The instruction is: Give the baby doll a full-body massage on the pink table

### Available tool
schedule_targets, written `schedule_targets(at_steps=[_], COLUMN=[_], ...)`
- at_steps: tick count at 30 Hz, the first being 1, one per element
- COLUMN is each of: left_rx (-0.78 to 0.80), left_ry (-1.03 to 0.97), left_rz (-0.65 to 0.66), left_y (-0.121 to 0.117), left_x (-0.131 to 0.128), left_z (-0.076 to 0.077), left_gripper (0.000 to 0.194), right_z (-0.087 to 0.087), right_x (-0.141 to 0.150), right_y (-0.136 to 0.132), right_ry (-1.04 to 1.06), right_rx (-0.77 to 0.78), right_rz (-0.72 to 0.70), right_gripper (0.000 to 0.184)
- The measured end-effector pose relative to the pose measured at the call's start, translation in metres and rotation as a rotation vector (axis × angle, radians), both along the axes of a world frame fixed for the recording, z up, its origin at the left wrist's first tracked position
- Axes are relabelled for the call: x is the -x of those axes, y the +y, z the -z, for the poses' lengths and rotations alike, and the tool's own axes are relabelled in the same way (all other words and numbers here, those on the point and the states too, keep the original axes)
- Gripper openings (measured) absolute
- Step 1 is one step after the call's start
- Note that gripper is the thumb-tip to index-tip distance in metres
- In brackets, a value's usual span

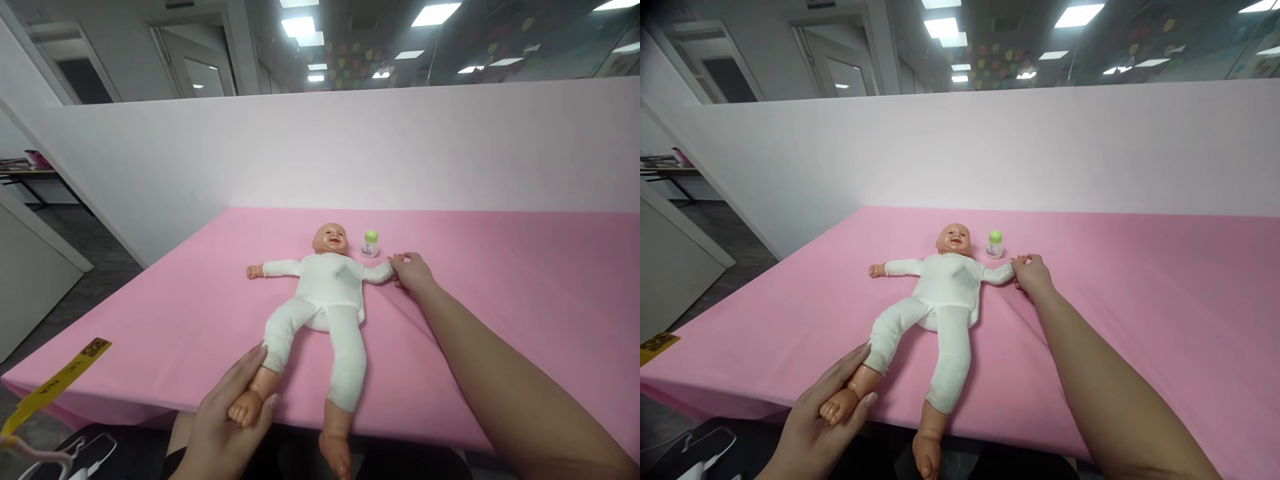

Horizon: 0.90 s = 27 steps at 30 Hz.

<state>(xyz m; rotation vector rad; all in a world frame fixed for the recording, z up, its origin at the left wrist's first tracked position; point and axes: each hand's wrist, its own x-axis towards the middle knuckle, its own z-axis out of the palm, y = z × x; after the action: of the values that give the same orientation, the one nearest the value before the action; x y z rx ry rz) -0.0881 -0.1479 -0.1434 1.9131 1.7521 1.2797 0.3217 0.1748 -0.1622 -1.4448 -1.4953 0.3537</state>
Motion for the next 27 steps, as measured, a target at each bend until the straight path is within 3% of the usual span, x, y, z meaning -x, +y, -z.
schedule_targets(at_steps=[5,9,11,15,20,24,27], left_rx=[-0.016,-0.057,-0.086,-0.084,-0.056,0.004,0.021], left_ry=[-0.018,-0.042,-0.061,-0.129,-0.161,-0.142,-0.154], left_rz=[0.004,0.044,0.066,0.098,0.125,0.129,0.133], left_y=[0.009,0.027,0.040,0.070,0.112,0.135,0.139], left_x=[-0.005,-0.015,-0.021,-0.030,-0.043,-0.054,-0.055], left_z=[-0.009,-0.024,-0.029,-0.038,-0.051,-0.058,-0.059], left_gripper=[0.062,0.060,0.060,0.061,0.062,0.061,0.061], right_z=[-0.025,-0.050,-0.056,-0.058,-0.053,-0.049,-0.048], right_x=[0.032,0.072,0.091,0.114,0.121,0.118,0.116], right_y=[-0.025,-0.058,-0.072,-0.086,-0.084,-0.079,-0.078], right_ry=[0.094,-0.005,-0.111,-0.361,-0.611,-0.676,-0.652], right_rx=[0.024,-0.257,-0.321,-0.365,-0.527,-0.580,-0.562], right_rz=[0.032,-0.142,-0.227,-0.318,-0.512,-0.562,-0.580], right_gripper=[0.062,0.061,0.058,0.046,0.027,0.029,0.030])
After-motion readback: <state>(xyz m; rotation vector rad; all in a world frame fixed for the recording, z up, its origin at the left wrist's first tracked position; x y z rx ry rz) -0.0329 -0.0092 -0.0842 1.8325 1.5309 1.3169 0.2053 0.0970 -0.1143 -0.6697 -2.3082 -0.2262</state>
